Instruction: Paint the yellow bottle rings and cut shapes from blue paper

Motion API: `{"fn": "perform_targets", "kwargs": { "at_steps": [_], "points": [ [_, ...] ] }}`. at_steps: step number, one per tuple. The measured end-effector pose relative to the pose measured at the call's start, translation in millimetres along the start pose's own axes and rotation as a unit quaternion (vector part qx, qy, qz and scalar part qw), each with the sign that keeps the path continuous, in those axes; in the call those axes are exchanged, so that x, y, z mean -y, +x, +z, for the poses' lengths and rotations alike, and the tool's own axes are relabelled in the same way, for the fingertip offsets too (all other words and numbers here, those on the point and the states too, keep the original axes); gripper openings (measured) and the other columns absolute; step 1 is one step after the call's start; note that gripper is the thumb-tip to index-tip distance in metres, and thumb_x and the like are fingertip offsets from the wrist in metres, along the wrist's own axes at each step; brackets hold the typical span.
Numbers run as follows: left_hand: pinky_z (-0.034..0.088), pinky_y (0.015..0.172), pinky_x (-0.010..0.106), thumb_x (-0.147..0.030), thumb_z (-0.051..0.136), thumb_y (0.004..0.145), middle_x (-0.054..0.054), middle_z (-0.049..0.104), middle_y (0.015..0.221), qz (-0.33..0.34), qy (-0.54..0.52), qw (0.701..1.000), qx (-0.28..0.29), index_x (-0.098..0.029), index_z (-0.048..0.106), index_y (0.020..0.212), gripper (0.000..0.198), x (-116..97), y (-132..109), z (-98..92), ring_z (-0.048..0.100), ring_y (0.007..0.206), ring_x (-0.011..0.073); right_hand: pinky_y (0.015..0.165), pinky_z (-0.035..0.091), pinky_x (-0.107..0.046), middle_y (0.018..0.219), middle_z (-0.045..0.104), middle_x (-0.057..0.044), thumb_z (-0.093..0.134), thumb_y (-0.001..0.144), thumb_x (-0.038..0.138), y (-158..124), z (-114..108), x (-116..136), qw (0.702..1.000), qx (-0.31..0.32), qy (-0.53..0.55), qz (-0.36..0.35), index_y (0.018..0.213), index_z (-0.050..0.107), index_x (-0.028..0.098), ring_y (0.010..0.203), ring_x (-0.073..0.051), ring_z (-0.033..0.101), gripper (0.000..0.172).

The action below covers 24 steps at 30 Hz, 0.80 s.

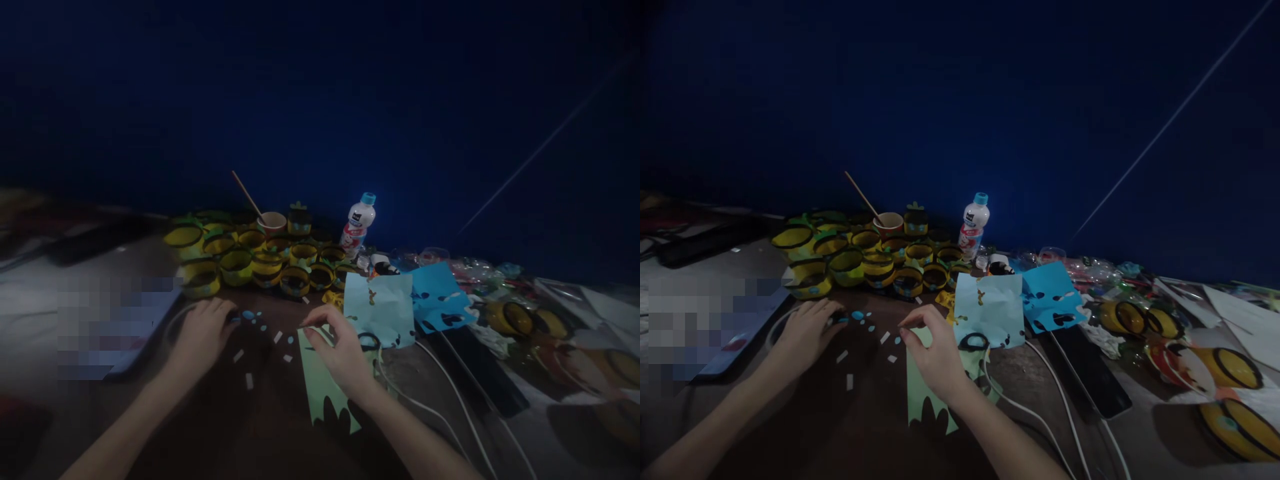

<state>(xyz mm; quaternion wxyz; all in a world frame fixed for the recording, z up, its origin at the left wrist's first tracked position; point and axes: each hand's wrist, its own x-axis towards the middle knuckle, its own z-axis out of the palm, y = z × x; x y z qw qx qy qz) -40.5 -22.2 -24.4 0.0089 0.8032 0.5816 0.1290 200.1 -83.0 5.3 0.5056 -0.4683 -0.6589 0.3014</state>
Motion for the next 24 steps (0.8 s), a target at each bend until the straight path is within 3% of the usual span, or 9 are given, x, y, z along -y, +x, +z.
{"fn": "perform_targets", "kwargs": {
  "at_steps": [4,6,11,14,19,24],
  "points": [
    [0.042,0.082,0.041,-0.028,0.046,0.08,0.01,0.063,0.096,-0.061,-0.167,0.984,0.006,-0.017,0.052,0.098,0.022,-18,1,-13.9,0.056,0.094,0.0276,0.069,0.043,-0.025,0.08,0.058,0.0,0.054,0.078,0.011,3,-1,1,1.0,0.005,-0.001,0.021,0.078,0.057,0.02,0.076,-0.014,0.054,0.009],
    [0.045,0.081,0.037,-0.028,0.047,0.079,0.006,0.064,0.096,-0.078,-0.3,0.95,0.044,-0.021,0.047,0.101,0.023,-30,1,-22.5,0.06,0.092,0.0232,0.069,0.044,-0.026,0.08,0.059,0.0,0.054,0.078,0.013,7,-1,2,0.999,0.013,0.01,0.046,0.078,0.058,0.02,0.075,-0.014,0.055,0.008],
    [0.048,0.077,0.033,-0.027,0.052,0.077,0.003,0.062,0.091,-0.052,-0.468,0.878,0.085,-0.021,0.047,0.097,0.022,-61,12,-37.1,0.061,0.088,0.0202,0.071,0.046,-0.028,0.083,0.061,-0.001,0.056,0.077,0.018,22,5,4,0.992,0.05,0.065,0.099,0.086,0.056,0.02,0.075,-0.014,0.058,0.01],
    [0.048,0.076,0.032,-0.023,0.054,0.076,0.001,0.062,0.086,-0.028,-0.513,0.853,0.096,-0.021,0.048,0.096,0.021,-76,25,-43.9,0.061,0.085,0.0182,0.072,0.047,-0.029,0.083,0.061,-0.001,0.058,0.075,0.018,33,8,8,0.989,0.043,0.098,0.103,0.088,0.055,0.02,0.076,-0.014,0.059,0.013],
    [0.048,0.074,0.029,-0.022,0.058,0.073,0.0,0.062,0.085,-0.038,-0.579,0.806,0.111,-0.02,0.048,0.096,0.026,-95,43,-61.5,0.062,0.081,0.0163,0.066,0.047,-0.025,0.076,0.059,0.001,0.058,0.075,0.018,46,-4,19,0.991,-0.047,0.101,0.076,0.082,0.056,0.02,0.072,-0.013,0.057,0.008],
    [0.047,0.061,0.026,-0.029,0.053,0.077,-0.001,0.061,0.07,-0.047,-0.564,0.807,0.169,-0.018,0.053,0.079,0.011,-105,46,-70.4,0.061,0.069,0.0159,0.066,0.047,-0.025,0.076,0.06,0.001,0.061,0.076,0.02,47,-14,23,0.99,-0.074,0.098,0.068,0.083,0.057,0.021,0.072,-0.013,0.058,0.008]
  ]
}}
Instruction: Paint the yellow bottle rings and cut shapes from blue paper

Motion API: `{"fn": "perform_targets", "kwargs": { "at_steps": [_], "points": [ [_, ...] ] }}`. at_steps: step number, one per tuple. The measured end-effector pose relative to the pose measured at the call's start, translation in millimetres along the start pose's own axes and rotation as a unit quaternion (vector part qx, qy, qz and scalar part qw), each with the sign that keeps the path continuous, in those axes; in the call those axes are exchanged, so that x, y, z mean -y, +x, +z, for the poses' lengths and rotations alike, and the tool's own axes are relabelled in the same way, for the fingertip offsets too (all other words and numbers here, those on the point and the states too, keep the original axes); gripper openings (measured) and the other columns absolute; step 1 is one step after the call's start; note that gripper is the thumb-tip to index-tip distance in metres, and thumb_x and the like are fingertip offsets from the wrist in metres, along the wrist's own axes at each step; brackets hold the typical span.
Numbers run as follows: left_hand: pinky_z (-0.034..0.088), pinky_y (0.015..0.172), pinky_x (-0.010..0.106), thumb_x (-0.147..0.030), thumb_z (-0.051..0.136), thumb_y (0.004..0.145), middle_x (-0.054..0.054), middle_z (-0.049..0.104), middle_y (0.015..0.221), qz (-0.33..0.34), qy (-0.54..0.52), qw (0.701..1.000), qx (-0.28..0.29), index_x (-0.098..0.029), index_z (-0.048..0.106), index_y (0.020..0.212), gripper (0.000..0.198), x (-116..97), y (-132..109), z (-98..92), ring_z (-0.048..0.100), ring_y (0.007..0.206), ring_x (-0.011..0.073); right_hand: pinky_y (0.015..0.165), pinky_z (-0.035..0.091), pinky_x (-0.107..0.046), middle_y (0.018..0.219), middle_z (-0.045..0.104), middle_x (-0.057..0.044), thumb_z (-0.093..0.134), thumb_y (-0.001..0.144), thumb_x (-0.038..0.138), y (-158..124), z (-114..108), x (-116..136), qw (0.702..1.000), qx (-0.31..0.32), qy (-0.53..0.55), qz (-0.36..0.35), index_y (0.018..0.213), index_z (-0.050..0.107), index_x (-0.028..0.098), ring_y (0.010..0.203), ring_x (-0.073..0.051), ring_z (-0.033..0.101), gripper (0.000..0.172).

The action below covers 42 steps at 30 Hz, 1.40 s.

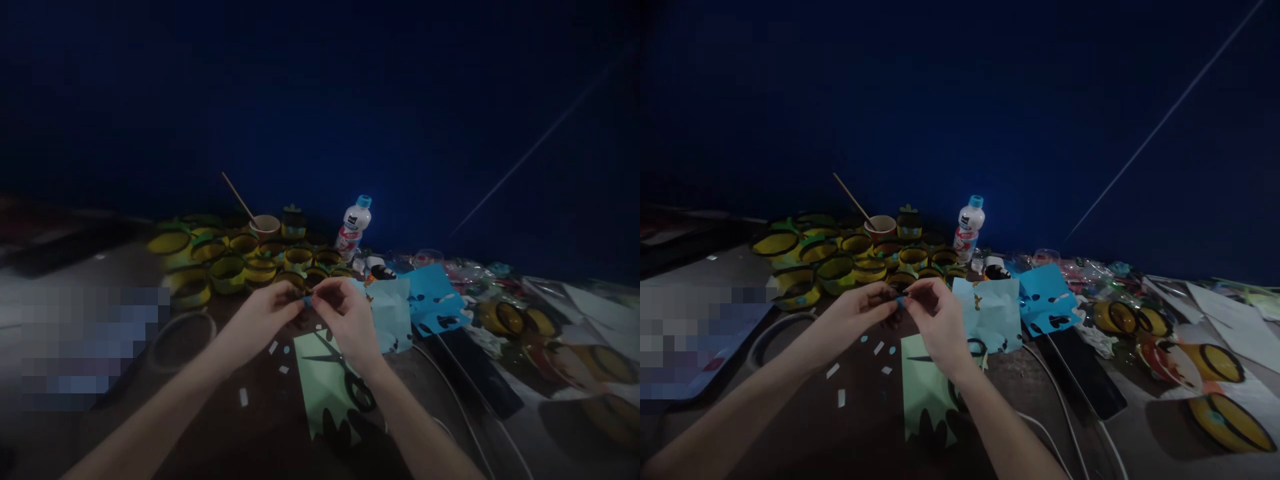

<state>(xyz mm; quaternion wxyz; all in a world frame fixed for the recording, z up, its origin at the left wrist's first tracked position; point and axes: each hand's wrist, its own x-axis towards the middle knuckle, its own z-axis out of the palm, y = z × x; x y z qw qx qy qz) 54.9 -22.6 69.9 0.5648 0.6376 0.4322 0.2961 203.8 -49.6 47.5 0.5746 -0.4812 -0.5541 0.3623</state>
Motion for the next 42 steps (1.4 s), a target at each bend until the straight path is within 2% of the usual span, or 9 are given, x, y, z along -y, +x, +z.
{"fn": "perform_targets", "kwargs": {
  "at_steps": [2,5,8,16,22,27,35,40,42],
  "points": [
    [0.044,0.055,0.024,-0.031,0.053,0.077,-0.003,0.058,0.062,-0.005,0.002,1.0,-0.019,-0.018,0.052,0.073,0.013,1,0,0.5,0.059,0.062,0.0146,0.068,0.048,-0.025,0.079,0.061,0.0,0.059,0.077,0.02,0,-2,1,1.0,-0.002,-0.004,-0.011,0.083,0.058,0.021,0.075,-0.013,0.059,0.006],
    [0.039,0.049,0.022,-0.034,0.054,0.076,-0.004,0.059,0.057,-0.009,0.003,0.999,-0.05,-0.018,0.052,0.069,0.017,2,2,-1.2,0.057,0.055,0.0131,0.076,0.048,-0.028,0.094,0.061,-0.003,0.058,0.078,0.02,1,-5,5,1.0,0.002,-0.011,-0.029,0.079,0.061,0.021,0.092,-0.016,0.059,0.003],
    [0.041,0.051,0.023,-0.033,0.054,0.076,-0.002,0.063,0.06,-0.02,-0.011,0.999,-0.043,-0.018,0.056,0.07,0.017,1,1,-2.1,0.059,0.057,0.0144,0.077,0.049,-0.031,0.104,0.058,-0.004,0.06,0.076,0.019,2,-6,11,0.998,0.033,-0.041,-0.023,0.073,0.063,0.021,0.102,-0.02,0.056,0.005],
    [0.042,0.05,0.021,-0.029,0.056,0.075,-0.002,0.063,0.061,-0.025,-0.037,0.998,-0.035,-0.017,0.061,0.073,0.014,-5,-5,2.6,0.06,0.058,0.014,0.072,0.048,-0.029,0.098,0.06,-0.005,0.059,0.075,0.013,2,-2,14,0.995,0.029,-0.086,-0.035,0.071,0.063,0.019,0.095,-0.018,0.057,0.009],
    [0.048,0.06,0.024,-0.025,0.057,0.073,-0.002,0.065,0.062,-0.039,-0.091,0.994,-0.034,-0.016,0.064,0.074,0.011,-8,-4,5.0,0.063,0.063,0.0149,0.073,0.046,-0.029,0.093,0.061,-0.004,0.058,0.076,0.011,1,-2,12,0.991,0.012,-0.111,-0.075,0.072,0.062,0.019,0.092,-0.017,0.057,0.01],
    [0.049,0.062,0.025,-0.028,0.059,0.072,-0.002,0.065,0.061,-0.05,-0.124,0.99,-0.036,-0.017,0.062,0.07,0.011,-6,-5,6.8,0.061,0.061,0.0143,0.076,0.046,-0.031,0.09,0.06,-0.004,0.057,0.077,0.012,0,0,13,0.985,-0.006,-0.135,-0.108,0.072,0.06,0.02,0.091,-0.018,0.057,0.01],
    [0.048,0.062,0.024,-0.034,0.058,0.074,0.0,0.064,0.064,-0.039,-0.103,0.992,-0.059,-0.017,0.06,0.068,0.018,-5,-7,10.9,0.061,0.065,0.0153,0.077,0.046,-0.034,0.089,0.059,-0.004,0.056,0.077,0.009,-3,1,10,0.971,-0.02,-0.169,-0.168,0.074,0.058,0.021,0.09,-0.018,0.056,0.013],
    [0.048,0.058,0.023,-0.033,0.056,0.076,0.0,0.064,0.066,-0.004,-0.046,0.995,-0.084,-0.017,0.061,0.072,0.017,-1,-7,12.0,0.061,0.065,0.0154,0.078,0.046,-0.032,0.094,0.056,-0.005,0.056,0.078,0.012,-4,3,9,0.974,-0.027,-0.168,-0.147,0.077,0.059,0.021,0.094,-0.019,0.055,0.01],
    [0.049,0.061,0.024,-0.031,0.055,0.077,0.0,0.065,0.069,0.016,-0.037,0.995,-0.089,-0.018,0.062,0.074,0.015,-1,-8,12.0,0.062,0.069,0.0163,0.074,0.048,-0.031,0.098,0.055,-0.005,0.059,0.076,0.013,-4,4,7,0.983,-0.043,-0.136,-0.112,0.091,0.056,0.022,0.092,-0.019,0.055,0.018]
  ]
}}
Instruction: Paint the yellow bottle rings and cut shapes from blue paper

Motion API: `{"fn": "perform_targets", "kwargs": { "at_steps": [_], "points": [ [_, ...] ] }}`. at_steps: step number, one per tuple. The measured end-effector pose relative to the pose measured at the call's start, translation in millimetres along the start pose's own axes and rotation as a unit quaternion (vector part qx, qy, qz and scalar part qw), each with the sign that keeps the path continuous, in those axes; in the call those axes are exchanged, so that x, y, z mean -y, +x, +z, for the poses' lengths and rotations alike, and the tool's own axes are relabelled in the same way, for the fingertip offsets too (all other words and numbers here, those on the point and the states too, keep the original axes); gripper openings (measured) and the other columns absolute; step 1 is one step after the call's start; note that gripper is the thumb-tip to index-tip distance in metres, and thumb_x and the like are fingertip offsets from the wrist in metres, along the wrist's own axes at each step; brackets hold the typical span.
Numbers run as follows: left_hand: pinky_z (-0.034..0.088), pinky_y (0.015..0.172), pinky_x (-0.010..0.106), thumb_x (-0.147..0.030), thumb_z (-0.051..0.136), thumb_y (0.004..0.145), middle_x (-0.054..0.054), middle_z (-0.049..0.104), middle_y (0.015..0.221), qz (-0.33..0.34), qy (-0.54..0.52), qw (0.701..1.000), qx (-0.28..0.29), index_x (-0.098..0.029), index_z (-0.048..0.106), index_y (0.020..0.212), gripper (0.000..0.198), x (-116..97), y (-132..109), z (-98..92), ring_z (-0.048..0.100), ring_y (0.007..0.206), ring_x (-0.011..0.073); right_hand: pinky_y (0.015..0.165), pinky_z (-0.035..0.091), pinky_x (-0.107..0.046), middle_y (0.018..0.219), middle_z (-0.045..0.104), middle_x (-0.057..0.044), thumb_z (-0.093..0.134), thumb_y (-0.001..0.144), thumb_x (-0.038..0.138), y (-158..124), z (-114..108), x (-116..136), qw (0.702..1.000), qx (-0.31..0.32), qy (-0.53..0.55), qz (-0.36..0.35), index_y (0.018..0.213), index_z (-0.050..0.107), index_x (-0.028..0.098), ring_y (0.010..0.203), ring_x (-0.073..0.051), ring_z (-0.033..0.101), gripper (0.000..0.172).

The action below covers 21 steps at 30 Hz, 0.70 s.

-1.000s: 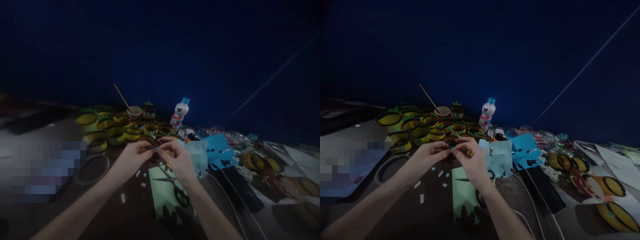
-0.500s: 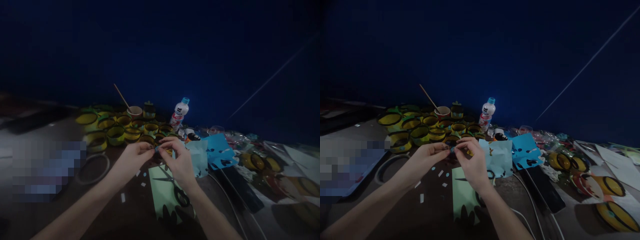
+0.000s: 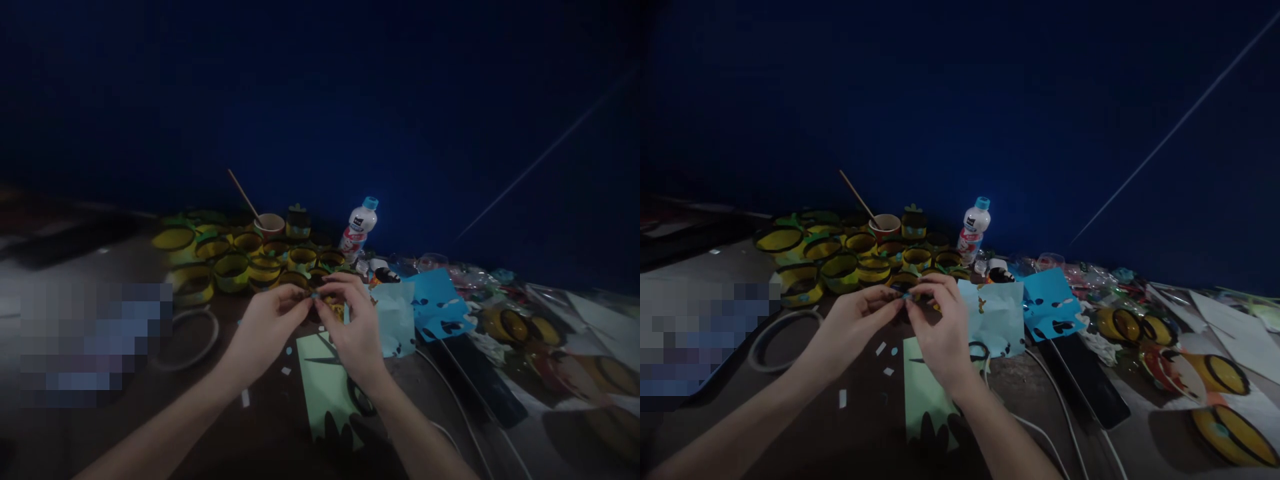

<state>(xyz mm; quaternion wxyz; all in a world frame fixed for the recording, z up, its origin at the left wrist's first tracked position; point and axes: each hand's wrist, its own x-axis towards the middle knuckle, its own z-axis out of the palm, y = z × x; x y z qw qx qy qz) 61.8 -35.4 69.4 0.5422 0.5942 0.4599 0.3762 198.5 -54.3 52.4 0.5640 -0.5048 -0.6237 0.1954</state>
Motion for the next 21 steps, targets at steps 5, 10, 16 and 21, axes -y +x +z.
{"fn": "perform_targets", "kwargs": {
  "at_steps": [5,10,16,21],
  "points": [
    [0.049,0.06,0.024,-0.029,0.053,0.077,0.001,0.066,0.072,0.021,0.033,0.999,-0.009,-0.018,0.062,0.076,0.014,-3.5,-2.5,0.5,0.063,0.07,0.0173,0.074,0.048,-0.03,0.098,0.056,-0.005,0.06,0.075,0.016,1.3,-2.1,-2.4,0.997,0.046,0.054,0.045,0.097,0.054,0.022,0.089,-0.018,0.056,0.023],
    [0.048,0.06,0.024,-0.029,0.051,0.076,0.0,0.065,0.071,0.042,0.079,0.996,-0.015,-0.018,0.06,0.075,0.014,-2.0,-2.3,2.0,0.062,0.07,0.0172,0.07,0.048,-0.028,0.085,0.059,-0.003,0.056,0.08,0.02,1.7,-4.3,-1.4,0.994,0.071,0.071,0.047,0.079,0.058,0.019,0.08,-0.016,0.058,0.002],
    [0.049,0.063,0.025,-0.027,0.051,0.076,0.0,0.065,0.073,0.051,0.063,0.997,0.012,-0.018,0.058,0.076,0.012,2.6,-1.1,2.1,0.063,0.074,0.0181,0.065,0.047,-0.027,0.077,0.056,-0.002,0.052,0.082,0.02,-0.1,-2.3,-3.1,0.995,0.062,0.05,0.065,0.078,0.056,0.019,0.073,-0.015,0.056,0.006],
    [0.049,0.061,0.024,-0.024,0.05,0.077,0.0,0.063,0.068,0.034,0.059,0.998,-0.013,-0.018,0.055,0.07,0.011,0.5,0.8,1.4,0.063,0.07,0.0172,0.072,0.047,-0.032,0.092,0.05,-0.005,0.052,0.081,0.013,-3.3,0.4,-6.2,0.994,-0.021,-0.064,-0.089,0.091,0.056,0.022,0.083,-0.017,0.053,0.014]
  ]
}}
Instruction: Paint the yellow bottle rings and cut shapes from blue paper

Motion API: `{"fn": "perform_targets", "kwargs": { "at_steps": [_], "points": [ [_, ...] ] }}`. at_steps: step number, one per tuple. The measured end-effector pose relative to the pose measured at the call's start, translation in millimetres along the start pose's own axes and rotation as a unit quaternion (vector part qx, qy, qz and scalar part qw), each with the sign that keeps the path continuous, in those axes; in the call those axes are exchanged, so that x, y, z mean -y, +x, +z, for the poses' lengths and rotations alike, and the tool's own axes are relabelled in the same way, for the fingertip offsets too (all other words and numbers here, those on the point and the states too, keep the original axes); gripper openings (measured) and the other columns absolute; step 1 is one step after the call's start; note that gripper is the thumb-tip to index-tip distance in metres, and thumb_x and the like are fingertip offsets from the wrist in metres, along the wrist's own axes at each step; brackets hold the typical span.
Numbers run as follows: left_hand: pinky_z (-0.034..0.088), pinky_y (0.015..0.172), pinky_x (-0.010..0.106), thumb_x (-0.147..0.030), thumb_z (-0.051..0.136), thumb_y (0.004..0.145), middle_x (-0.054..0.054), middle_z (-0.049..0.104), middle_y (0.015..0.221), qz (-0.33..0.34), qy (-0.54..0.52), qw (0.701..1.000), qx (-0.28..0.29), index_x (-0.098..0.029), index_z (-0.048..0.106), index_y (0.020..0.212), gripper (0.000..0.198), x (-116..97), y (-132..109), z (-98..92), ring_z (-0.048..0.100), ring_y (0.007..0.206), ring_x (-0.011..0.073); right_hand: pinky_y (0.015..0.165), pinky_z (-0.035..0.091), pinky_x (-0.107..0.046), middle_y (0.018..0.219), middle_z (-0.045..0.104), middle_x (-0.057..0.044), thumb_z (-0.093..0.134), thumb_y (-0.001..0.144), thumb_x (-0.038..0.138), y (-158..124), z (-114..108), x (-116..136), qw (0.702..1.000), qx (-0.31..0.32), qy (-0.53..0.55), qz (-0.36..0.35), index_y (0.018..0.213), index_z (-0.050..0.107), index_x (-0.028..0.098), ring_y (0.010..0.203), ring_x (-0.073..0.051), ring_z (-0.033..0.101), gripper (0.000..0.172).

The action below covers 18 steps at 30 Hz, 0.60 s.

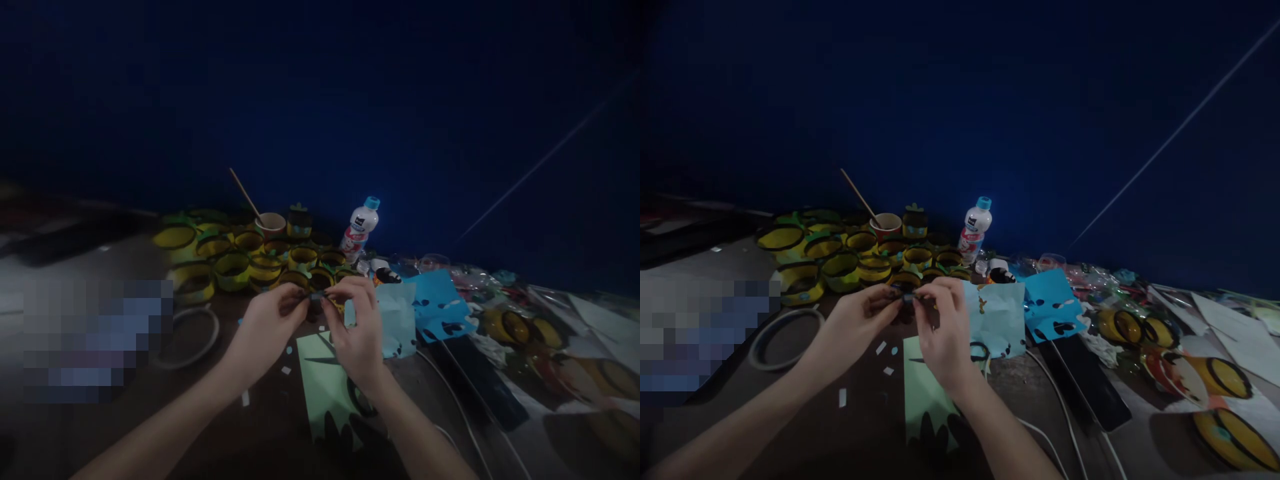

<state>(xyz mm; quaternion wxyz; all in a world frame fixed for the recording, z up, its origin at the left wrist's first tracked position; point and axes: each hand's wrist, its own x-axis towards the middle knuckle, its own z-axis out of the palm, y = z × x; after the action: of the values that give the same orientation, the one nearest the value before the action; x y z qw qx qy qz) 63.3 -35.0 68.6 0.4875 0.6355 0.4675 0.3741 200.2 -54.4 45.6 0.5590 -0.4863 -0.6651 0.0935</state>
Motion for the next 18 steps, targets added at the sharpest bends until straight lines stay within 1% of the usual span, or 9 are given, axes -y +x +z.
{"fn": "perform_targets", "kwargs": {
  "at_steps": [2,6,9,14,18],
  "points": [
    [0.049,0.06,0.024,-0.024,0.05,0.077,0.0,0.063,0.066,-0.002,0.002,1.0,-0.002,-0.018,0.055,0.07,0.011,-1.5,0.0,-0.2,0.063,0.068,0.0172,0.076,0.047,-0.034,0.091,0.052,-0.005,0.05,0.082,0.011,-1.2,0.5,-1.1,0.999,0.018,-0.028,-0.037,0.089,0.058,0.023,0.086,-0.018,0.054,0.016],
    [0.049,0.063,0.025,-0.026,0.048,0.079,0.001,0.065,0.072,0.009,0.012,1.0,0.006,-0.018,0.056,0.073,0.013,-0.9,-0.9,0.1,0.063,0.074,0.0185,0.083,0.046,-0.037,0.097,0.055,-0.007,0.049,0.084,0.012,-0.9,-0.5,-2.8,0.998,0.032,-0.046,-0.042,0.09,0.062,0.023,0.095,-0.02,0.053,0.018],
    [0.046,0.064,0.024,-0.027,0.047,0.081,0.001,0.065,0.073,0.027,0.057,0.998,-0.003,-0.018,0.058,0.074,0.015,1.7,-1.9,0.8,0.062,0.074,0.0175,0.081,0.047,-0.036,0.097,0.057,-0.008,0.051,0.083,0.01,0.9,-1.7,-2.8,0.997,0.038,-0.043,-0.049,0.088,0.063,0.021,0.095,-0.02,0.054,0.017],
    [0.042,0.06,0.023,-0.026,0.045,0.083,-0.001,0.065,0.072,0.05,0.128,0.99,-0.025,-0.019,0.059,0.076,0.017,4.5,-4.7,2.4,0.06,0.069,0.0152,0.075,0.048,-0.035,0.09,0.061,-0.007,0.051,0.082,0.008,1.7,-0.4,-2.2,0.996,0.037,-0.028,-0.073,0.086,0.064,0.019,0.086,-0.018,0.056,0.017],
    [0.042,0.058,0.023,-0.029,0.044,0.083,-0.001,0.064,0.071,0.05,0.11,0.992,-0.024,-0.019,0.059,0.075,0.019,6.3,-5.4,3.9,0.059,0.067,0.0149,0.075,0.049,-0.034,0.09,0.061,-0.007,0.051,0.081,0.007,0.5,0.2,-2.0,0.997,0.035,-0.014,-0.07,0.086,0.063,0.019,0.086,-0.018,0.057,0.018]
  ]
}}
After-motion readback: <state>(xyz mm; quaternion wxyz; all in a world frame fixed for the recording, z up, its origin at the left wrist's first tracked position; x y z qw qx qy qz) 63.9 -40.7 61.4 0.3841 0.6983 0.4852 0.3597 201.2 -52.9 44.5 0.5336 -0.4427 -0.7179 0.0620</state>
